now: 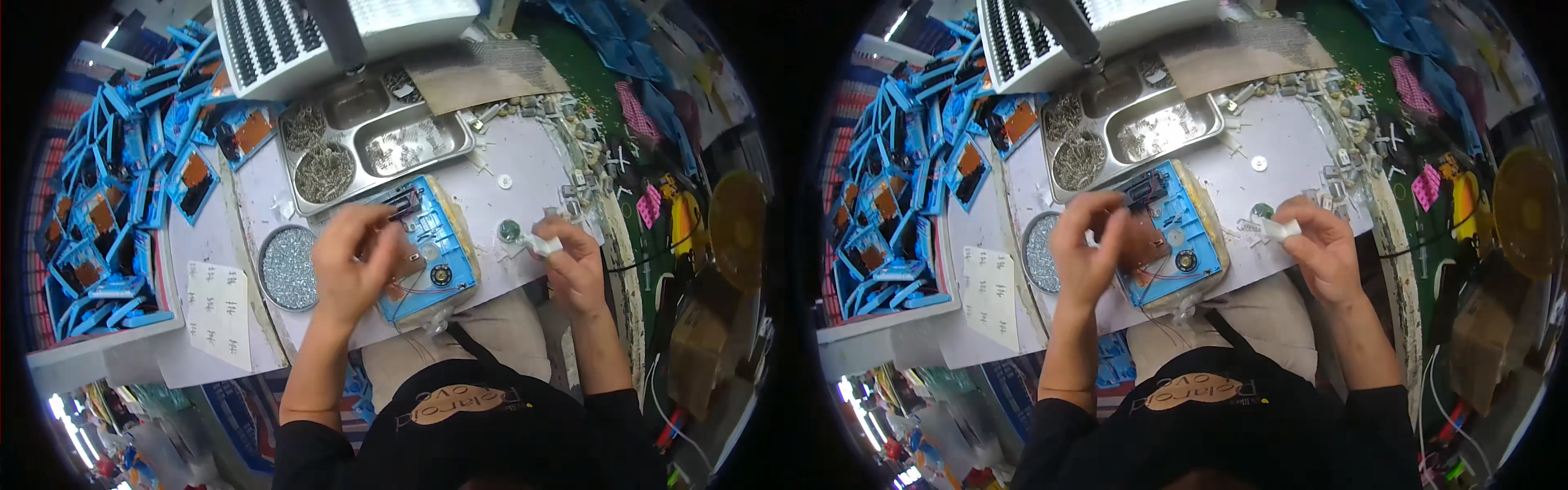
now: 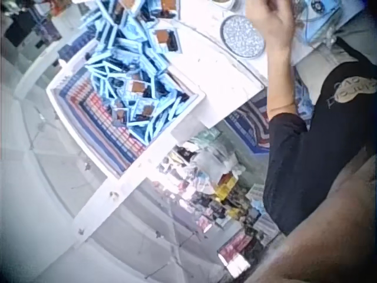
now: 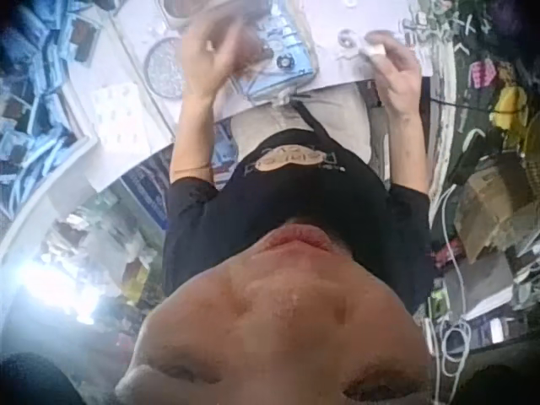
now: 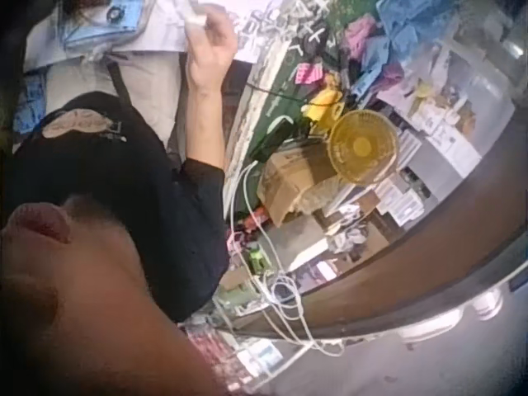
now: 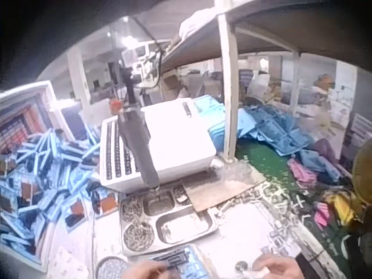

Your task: Assembling, soldering, and securing components for a small blue electronic toy or device at a workshop bench.

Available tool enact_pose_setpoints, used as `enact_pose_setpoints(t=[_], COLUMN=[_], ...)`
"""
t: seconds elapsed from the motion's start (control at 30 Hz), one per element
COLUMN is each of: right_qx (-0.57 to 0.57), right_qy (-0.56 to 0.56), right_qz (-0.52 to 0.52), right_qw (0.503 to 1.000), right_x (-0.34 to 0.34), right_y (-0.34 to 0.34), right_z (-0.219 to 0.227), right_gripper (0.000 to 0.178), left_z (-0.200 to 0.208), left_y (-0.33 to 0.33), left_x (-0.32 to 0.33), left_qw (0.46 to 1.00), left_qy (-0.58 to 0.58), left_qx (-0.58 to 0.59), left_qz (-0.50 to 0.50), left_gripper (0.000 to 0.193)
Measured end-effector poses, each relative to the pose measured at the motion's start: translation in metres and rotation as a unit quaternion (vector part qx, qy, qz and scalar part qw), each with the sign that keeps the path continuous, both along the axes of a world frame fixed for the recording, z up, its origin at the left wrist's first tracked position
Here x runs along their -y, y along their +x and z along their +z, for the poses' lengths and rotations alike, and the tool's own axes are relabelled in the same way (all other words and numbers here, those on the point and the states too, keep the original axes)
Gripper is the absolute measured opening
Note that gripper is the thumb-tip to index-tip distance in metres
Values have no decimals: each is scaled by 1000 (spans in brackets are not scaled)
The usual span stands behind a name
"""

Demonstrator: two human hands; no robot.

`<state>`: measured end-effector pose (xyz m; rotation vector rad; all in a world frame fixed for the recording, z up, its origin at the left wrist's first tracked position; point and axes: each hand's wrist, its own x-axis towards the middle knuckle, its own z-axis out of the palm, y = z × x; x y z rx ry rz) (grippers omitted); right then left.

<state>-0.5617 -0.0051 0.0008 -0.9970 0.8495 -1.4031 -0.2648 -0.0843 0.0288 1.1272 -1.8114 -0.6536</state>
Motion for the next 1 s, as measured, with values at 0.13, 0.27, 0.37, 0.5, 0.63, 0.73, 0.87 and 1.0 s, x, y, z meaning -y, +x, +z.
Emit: enact_pose_setpoints(t=[0.13, 0.27, 0.37, 0.5, 0.63, 0.73, 0.87, 1.0], right_qx=[-35, -52, 20, 43, 42, 39, 41, -35], right_qy=[75, 39, -11, -50, -65, -48, -34, -23], right_qz=[4, 3, -2, -32, -71, -69, -3, 36], right_qw=[997, 998, 1000, 997, 994, 996, 999, 998], right_x=[-24, -34, -43, -76, -91, -97, -79, -39], right_y=[-4, -3, -3, -7, -2, -7, -2, 7], right_z=[-3, 9, -4, -1, 5, 3, -5, -1], right_gripper=[33, 29, 25, 27, 25, 24, 25, 24], left_z=[31, 63, 78, 77, 83, 87, 100, 130], left_y=[9, -30, -79, -115, -120, -123, -98, -25], left_x=[-5, -20, -56, -97, -110, -112, -105, -112], left_qw=[999, 888, 861, 880, 874, 868, 855, 784], left_qy=[-30, -407, -423, -332, -310, -313, -357, -504], left_qx=[19, -137, -166, -126, -116, -125, -154, -217], left_qz=[19, -164, -227, -317, -355, -365, -344, -288], left_gripper=[12, 16, 17, 19, 22, 24, 26, 29])
